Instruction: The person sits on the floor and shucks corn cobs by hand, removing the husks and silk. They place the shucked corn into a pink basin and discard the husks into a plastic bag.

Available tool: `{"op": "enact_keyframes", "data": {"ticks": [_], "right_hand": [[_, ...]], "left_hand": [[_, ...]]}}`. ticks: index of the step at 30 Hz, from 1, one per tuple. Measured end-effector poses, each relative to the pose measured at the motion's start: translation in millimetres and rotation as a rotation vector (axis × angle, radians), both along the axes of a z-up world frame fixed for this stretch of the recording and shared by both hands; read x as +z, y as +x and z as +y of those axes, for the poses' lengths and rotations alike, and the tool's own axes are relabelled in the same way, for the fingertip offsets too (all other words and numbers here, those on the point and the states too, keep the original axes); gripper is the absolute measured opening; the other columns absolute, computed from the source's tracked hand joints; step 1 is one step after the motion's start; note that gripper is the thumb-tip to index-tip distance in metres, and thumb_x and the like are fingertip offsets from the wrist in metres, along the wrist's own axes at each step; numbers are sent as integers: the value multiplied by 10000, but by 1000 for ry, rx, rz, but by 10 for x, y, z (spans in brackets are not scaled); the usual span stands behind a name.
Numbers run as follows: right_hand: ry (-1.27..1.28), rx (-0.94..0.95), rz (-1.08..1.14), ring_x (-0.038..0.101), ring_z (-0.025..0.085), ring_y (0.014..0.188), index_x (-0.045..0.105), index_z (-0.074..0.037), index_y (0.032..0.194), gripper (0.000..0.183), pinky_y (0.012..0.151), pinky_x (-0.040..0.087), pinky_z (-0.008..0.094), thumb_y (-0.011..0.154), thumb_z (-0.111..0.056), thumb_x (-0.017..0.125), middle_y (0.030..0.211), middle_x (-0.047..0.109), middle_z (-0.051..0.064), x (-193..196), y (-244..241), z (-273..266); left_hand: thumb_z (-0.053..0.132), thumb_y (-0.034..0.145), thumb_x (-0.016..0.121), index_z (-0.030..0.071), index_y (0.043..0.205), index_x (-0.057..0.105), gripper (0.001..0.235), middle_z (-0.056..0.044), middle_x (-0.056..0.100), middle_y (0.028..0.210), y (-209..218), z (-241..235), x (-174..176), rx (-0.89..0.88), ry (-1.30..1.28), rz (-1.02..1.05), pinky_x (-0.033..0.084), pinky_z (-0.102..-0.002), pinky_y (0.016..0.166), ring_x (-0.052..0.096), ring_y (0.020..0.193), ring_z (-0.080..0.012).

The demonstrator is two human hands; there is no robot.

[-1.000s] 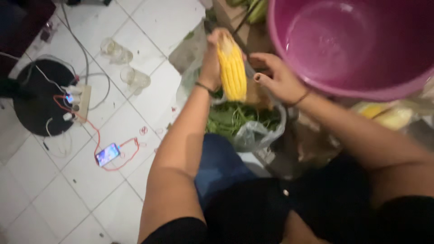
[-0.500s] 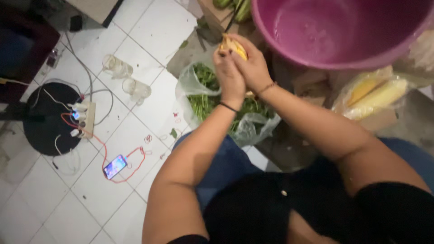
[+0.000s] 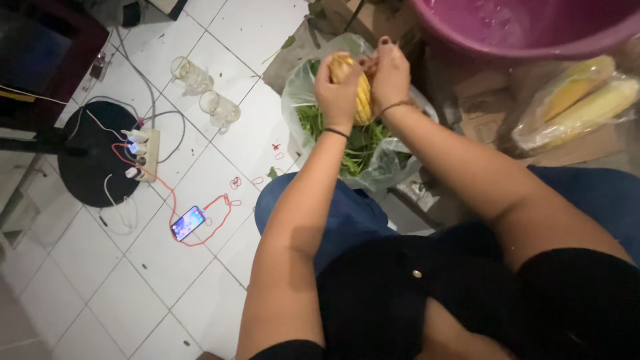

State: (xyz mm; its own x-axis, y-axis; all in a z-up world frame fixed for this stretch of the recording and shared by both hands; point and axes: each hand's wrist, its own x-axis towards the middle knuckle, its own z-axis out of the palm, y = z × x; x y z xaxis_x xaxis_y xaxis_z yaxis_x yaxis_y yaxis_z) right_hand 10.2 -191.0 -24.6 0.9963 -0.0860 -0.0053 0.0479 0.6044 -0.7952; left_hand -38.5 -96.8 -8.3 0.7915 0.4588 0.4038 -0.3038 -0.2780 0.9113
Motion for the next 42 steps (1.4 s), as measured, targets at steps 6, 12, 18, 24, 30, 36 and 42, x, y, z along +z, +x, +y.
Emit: {"op": "enact_keyframes", "data": {"ticks": [6,12,18,24,30,36,42], "right_hand": [[-500,120,59,430,95,597,545,-76,898,390,549,404,291,1123,-375,437,717,479,-8,-298,-133,-231],[-1222,588,-272,583,127,735,704,-7,965,359,709,490,325,1074,-288,509,804,659,85,-550,-324,-479],[-618,723,-105,573,132,824,673,-140,1188,343,725,484,307,1030,-320,427,1025,648,53,-354,-204,-607],[-1163,304,-772,672,265,977,730,-118,886,346,861,523,399,1117,-317,565,993,717,112,-179,-412,-609],[-1567,187,-1034,654,289,635,732,-137,793,295,584,516,424,989,-355,705,716,681,69,181,-561,-746],[-1290,515,-1344,688,237,710,753,-195,944,193,622,535,363,967,-367,670,833,711,24,240,-820,-551],[-1666,788,-840,612,313,1162,684,-131,1244,575,966,493,430,806,-488,797,1267,653,146,-51,-590,-566]], "left_hand": [[184,1024,689,21,1140,612,214,-61,653,1012,238,472,-112,-167,-838,-23,554,-346,780,638,905,-181],[308,1015,635,49,1090,668,272,-78,693,954,302,623,-2,-406,-681,34,571,-326,740,667,834,-178],[278,1099,635,9,1053,679,277,-66,673,1030,381,332,3,-206,-503,19,514,-296,842,606,940,-151],[326,975,656,42,1070,591,306,-97,652,933,413,374,224,-151,-769,-78,579,-394,678,667,776,-251],[529,954,619,23,986,561,510,-129,626,838,290,523,350,-181,-1157,153,585,-422,640,672,721,-306],[557,942,597,63,927,553,495,-136,629,772,245,860,419,-97,-1303,54,579,-429,634,664,698,-287],[491,995,614,59,973,559,436,-107,619,825,237,797,322,-142,-1103,-115,575,-414,670,666,736,-268]]}}
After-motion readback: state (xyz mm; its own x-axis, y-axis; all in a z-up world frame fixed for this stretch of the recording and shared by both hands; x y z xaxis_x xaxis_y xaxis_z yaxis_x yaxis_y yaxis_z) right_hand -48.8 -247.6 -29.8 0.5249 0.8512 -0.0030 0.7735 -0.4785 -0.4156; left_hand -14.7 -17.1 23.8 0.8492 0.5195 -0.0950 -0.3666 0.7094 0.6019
